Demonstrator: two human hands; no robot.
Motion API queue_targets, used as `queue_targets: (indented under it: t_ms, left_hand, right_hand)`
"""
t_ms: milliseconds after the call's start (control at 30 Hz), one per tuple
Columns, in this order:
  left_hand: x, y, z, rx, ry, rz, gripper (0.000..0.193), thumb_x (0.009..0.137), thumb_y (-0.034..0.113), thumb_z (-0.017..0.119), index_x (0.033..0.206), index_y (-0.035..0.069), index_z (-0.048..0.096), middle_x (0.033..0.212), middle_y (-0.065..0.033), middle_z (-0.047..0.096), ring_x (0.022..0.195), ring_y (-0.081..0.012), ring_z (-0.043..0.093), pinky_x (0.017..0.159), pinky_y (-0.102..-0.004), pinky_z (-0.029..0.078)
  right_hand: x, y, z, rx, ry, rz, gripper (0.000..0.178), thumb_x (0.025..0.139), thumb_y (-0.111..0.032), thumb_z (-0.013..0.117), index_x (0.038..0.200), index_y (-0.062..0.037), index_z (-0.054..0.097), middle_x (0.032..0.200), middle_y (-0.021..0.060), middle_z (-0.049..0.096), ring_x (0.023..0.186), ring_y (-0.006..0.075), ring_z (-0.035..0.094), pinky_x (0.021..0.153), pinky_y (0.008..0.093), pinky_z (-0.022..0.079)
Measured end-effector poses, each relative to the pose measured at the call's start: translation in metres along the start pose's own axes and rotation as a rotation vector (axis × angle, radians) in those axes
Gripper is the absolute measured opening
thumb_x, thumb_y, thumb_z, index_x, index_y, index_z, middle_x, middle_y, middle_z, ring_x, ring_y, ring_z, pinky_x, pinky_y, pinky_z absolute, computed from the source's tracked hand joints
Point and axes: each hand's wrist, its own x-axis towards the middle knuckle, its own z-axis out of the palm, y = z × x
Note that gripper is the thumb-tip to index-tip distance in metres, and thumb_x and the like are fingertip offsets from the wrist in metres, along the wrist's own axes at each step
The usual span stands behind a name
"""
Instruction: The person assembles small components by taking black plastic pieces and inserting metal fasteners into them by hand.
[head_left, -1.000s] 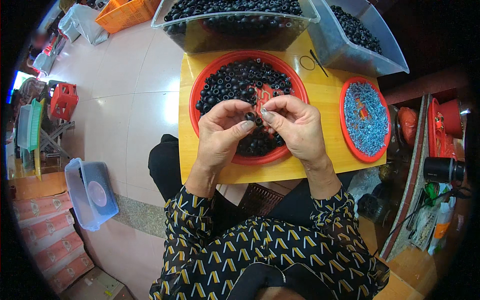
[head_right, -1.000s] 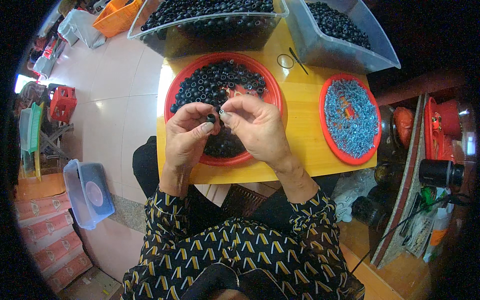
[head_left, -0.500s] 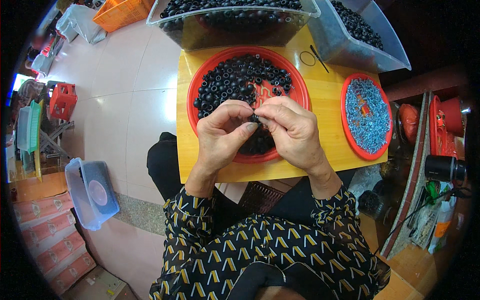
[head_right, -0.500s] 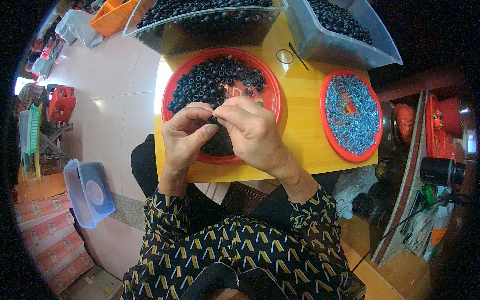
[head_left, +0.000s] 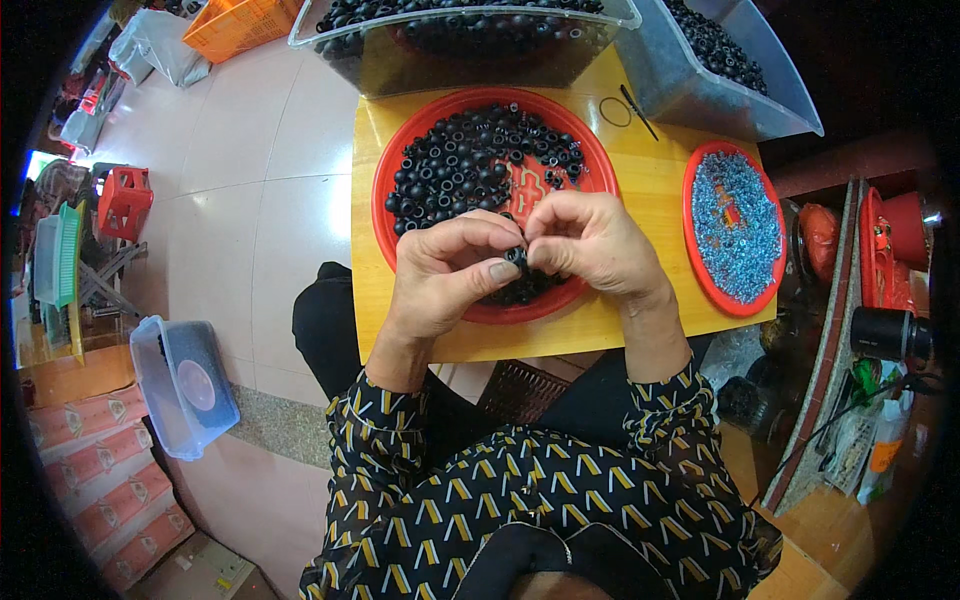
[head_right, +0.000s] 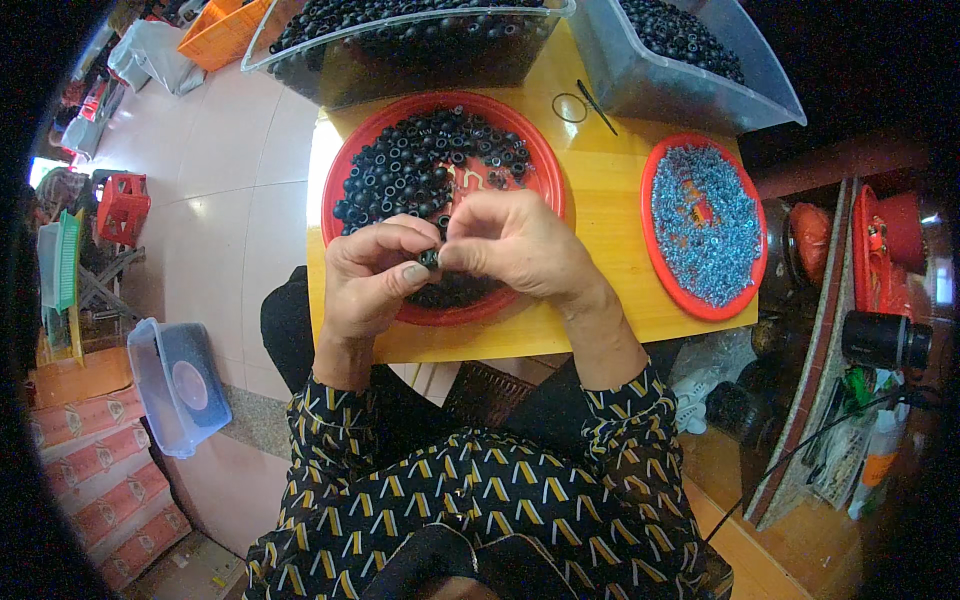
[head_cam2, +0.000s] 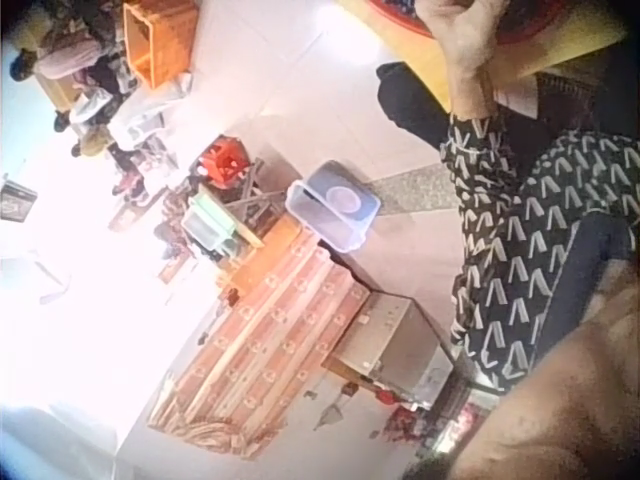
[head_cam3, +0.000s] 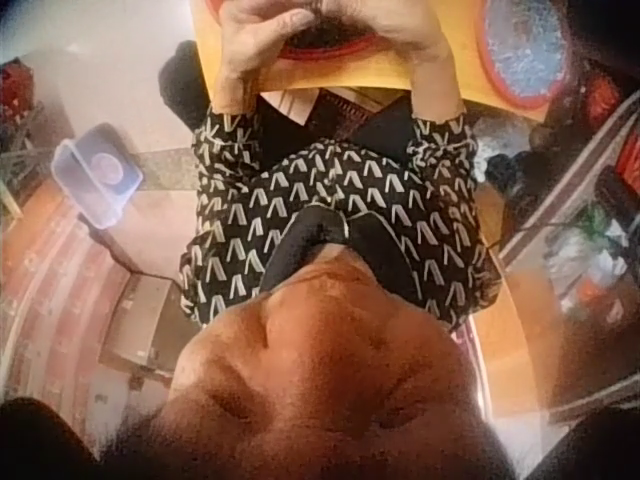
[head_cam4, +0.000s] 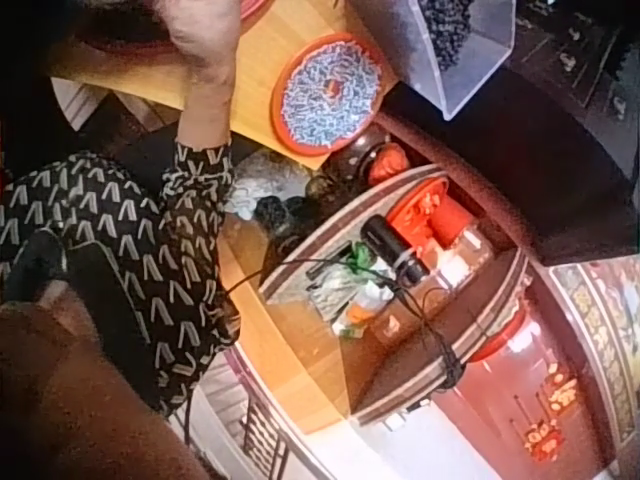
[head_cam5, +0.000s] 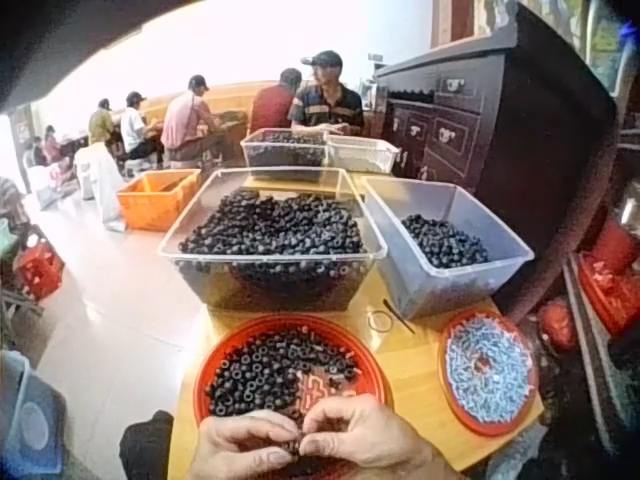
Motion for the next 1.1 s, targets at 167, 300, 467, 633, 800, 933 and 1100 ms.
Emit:
queue_targets:
  t_ms: [167, 300, 467, 633, 800, 933, 1100]
  left_hand:
    - [0.005, 0.002, -0.007, -0.357, 0.218, -0.01, 0.018, 0.078, -0.001, 0.057, 0.096, -0.004, 0.056, 0.087, -0.0109, 0.059, 0.076, -0.0168, 0.057, 0.069, -0.0284, 0.047]
    - [0.006, -0.002, -0.013, -0.46, 0.299, -0.052, 0.016, 0.079, 0.0, 0.056, 0.095, -0.002, 0.056, 0.087, -0.0104, 0.059, 0.076, -0.0168, 0.057, 0.07, -0.0289, 0.047]
    - [0.007, 0.001, -0.014, -0.461, 0.318, -0.03, 0.016, 0.079, 0.0, 0.056, 0.095, -0.002, 0.055, 0.087, -0.0105, 0.059, 0.077, -0.0164, 0.057, 0.07, -0.0296, 0.047]
    - [0.004, 0.004, -0.015, -0.462, 0.349, -0.014, 0.016, 0.079, 0.001, 0.056, 0.095, -0.002, 0.055, 0.087, -0.0105, 0.059, 0.077, -0.0162, 0.057, 0.07, -0.0297, 0.047]
    - [0.004, 0.003, -0.01, -0.418, 0.353, -0.031, 0.017, 0.079, 0.0, 0.057, 0.096, -0.002, 0.055, 0.087, -0.0102, 0.059, 0.075, -0.0158, 0.057, 0.069, -0.0282, 0.047]
    - [0.006, 0.0, -0.008, -0.4, 0.315, -0.037, 0.018, 0.078, -0.001, 0.057, 0.096, -0.003, 0.054, 0.087, -0.0096, 0.059, 0.075, -0.0151, 0.057, 0.07, -0.0279, 0.047]
    - [0.002, -0.006, -0.005, -0.334, 0.237, -0.033, 0.02, 0.078, -0.002, 0.058, 0.098, -0.003, 0.054, 0.088, -0.0082, 0.059, 0.077, -0.0138, 0.057, 0.072, -0.0261, 0.048]
  right_hand:
    - [0.006, 0.009, -0.008, -0.505, 0.354, -0.237, 0.013, 0.077, -0.012, 0.064, 0.08, 0.0003, 0.059, 0.07, 0.0051, 0.058, 0.062, 0.0127, 0.055, 0.056, 0.0237, 0.044]
    - [0.011, 0.017, -0.002, -1.093, 0.351, -0.446, 0.01, 0.073, -0.001, 0.059, 0.083, 0.0029, 0.059, 0.079, 0.0136, 0.059, 0.076, 0.0272, 0.057, 0.068, 0.0333, 0.045]
    - [0.011, 0.016, -0.006, -1.226, 0.335, -0.483, 0.012, 0.072, 0.001, 0.057, 0.084, 0.0021, 0.06, 0.08, 0.0146, 0.058, 0.079, 0.029, 0.056, 0.071, 0.0347, 0.044]
    - [0.003, 0.004, -0.014, -1.219, 0.416, -0.371, 0.014, 0.071, 0.0, 0.058, 0.085, 0.0006, 0.06, 0.08, 0.0148, 0.058, 0.079, 0.0293, 0.056, 0.07, 0.0347, 0.044]
    - [0.006, 0.014, -0.009, -1.346, 0.308, -0.324, 0.014, 0.07, -0.002, 0.06, 0.083, -0.0002, 0.059, 0.079, 0.015, 0.056, 0.077, 0.0307, 0.054, 0.069, 0.0367, 0.044]
    - [0.008, 0.023, -0.01, -1.446, 0.315, -0.281, 0.014, 0.069, -0.003, 0.061, 0.082, -0.0006, 0.058, 0.076, 0.015, 0.055, 0.075, 0.0303, 0.053, 0.068, 0.0362, 0.044]
    - [0.006, 0.013, 0.004, -0.887, 0.361, -0.304, 0.011, 0.074, -0.002, 0.061, 0.085, 0.0, 0.058, 0.077, 0.0089, 0.057, 0.066, 0.0175, 0.054, 0.062, 0.0273, 0.044]
